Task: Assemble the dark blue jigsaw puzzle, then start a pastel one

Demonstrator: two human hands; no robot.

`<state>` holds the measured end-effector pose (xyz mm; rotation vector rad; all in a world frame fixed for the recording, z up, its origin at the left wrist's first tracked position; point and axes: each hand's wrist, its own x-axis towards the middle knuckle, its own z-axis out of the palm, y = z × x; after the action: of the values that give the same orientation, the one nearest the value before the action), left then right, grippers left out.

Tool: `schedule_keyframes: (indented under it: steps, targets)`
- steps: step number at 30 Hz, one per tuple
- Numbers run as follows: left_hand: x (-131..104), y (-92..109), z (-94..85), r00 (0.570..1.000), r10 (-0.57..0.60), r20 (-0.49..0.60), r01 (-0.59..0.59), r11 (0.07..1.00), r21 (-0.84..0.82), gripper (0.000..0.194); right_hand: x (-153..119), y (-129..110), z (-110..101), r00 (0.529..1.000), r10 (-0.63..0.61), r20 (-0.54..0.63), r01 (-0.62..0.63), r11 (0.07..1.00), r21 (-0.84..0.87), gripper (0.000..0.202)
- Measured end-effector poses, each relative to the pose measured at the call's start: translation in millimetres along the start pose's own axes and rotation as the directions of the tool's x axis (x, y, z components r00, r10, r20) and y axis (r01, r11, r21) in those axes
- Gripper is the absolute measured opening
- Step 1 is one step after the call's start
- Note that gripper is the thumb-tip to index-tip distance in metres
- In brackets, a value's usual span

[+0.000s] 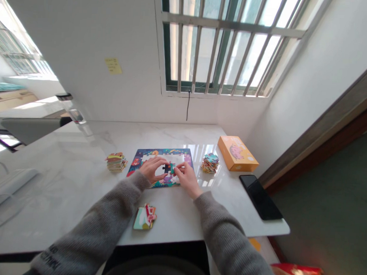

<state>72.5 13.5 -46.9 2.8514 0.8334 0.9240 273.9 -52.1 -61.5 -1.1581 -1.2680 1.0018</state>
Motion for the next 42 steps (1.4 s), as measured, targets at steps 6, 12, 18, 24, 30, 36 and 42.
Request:
schedule_keyframes:
  steps: [6,12,18,24,30,36,42]
  targets:
    - [-1,-2,-1.1,1.000,-0.020,0.003,0.020,0.999,-0.031,0.030,4,2,-16,0.990,-0.126,-0.072,0.110,0.976,-0.185,0.028]
    - [0,9,-0.9,0.998,0.064,0.002,-0.063,0.989,-0.136,0.032,2,-2,-12,0.979,-0.151,0.139,0.171,0.974,-0.147,0.045]
    - [1,10,-2.5,0.994,0.053,-0.094,-0.065,0.990,-0.122,0.021,-3,-10,-9,0.981,-0.026,0.192,0.018,0.999,0.046,0.040]
    - [0,13,-1.5,0.996,0.011,-0.088,-0.020,0.995,-0.102,0.033,-3,-3,-8,0.996,-0.005,0.087,0.003,1.000,0.023,0.041]
    - [0,8,0.7,0.998,-0.005,-0.059,0.000,0.997,-0.077,0.030,-3,-6,-15,0.996,-0.046,0.074,0.050,0.998,-0.049,0.033]
    - [-5,-11,14.7,0.986,-0.135,0.094,0.140,0.989,-0.045,0.017,-3,-5,-43,0.959,-0.271,0.086,0.280,0.848,-0.450,0.022]
    - [-10,-15,26.3,0.970,-0.154,0.188,0.164,0.986,-0.042,0.017,-3,9,-51,0.917,-0.292,0.273,0.399,0.653,-0.643,0.027]
